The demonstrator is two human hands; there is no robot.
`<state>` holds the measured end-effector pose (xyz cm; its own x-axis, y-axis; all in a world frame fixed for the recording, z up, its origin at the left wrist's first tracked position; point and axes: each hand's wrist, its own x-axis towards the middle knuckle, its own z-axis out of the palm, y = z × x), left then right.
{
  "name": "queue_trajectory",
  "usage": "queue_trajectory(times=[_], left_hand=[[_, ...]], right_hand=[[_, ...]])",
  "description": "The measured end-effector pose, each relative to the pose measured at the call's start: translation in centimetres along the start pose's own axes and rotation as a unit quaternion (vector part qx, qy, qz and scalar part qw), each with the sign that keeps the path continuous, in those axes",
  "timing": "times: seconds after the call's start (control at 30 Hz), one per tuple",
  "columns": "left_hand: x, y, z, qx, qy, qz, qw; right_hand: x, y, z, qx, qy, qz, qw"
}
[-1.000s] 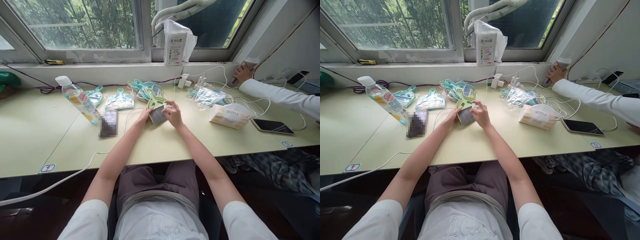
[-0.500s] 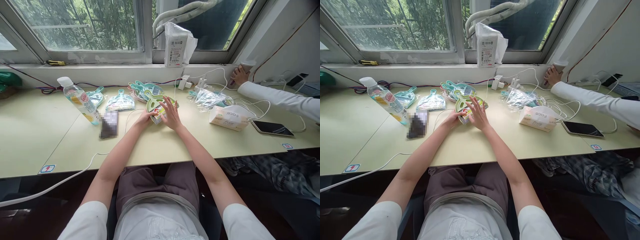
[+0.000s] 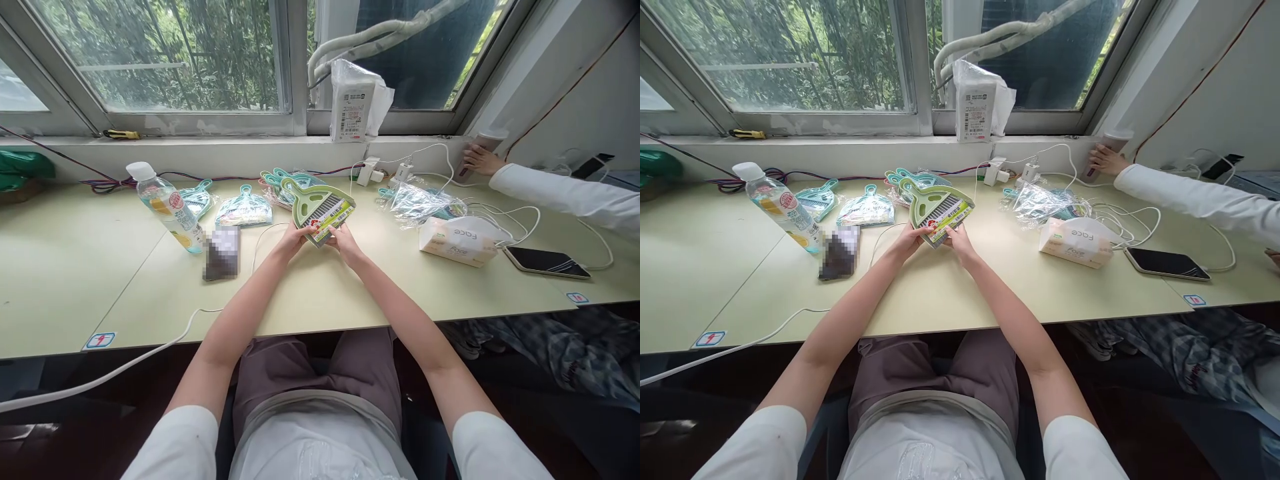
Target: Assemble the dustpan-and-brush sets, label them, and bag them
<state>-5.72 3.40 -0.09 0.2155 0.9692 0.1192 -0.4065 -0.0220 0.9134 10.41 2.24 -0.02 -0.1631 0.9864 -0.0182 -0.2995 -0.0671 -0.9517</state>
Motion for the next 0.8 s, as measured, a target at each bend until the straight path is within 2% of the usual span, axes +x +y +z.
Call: queue_trajectory(times=[0.23, 0.4, 0.6, 0.8], left_hand=[[-0.2, 0.2, 0.0, 0.030, -0.035, 0.001, 0.999], [-0.3, 0.3, 0.0, 0.031, -0.056, -0.004, 0.998], [0.0, 0.1, -0.6, 0.045, -0.034, -0.021, 0.998], [0.0, 0.7, -0.1, 0.064, -0.044, -0.005, 0.997]], right_hand=[[0.2, -0.5, -0.7, -0.002, 0.056, 0.006, 0.998], [0.2, -0.2, -0.7, 0.001, 0.061, 0.000, 0.998], [0.1, -0.3, -0.6, 0.020, 0.054, 0.000, 0.998], [0.5, -0.5, -1.2, 0.035, 0.074, -0.001, 0.997]])
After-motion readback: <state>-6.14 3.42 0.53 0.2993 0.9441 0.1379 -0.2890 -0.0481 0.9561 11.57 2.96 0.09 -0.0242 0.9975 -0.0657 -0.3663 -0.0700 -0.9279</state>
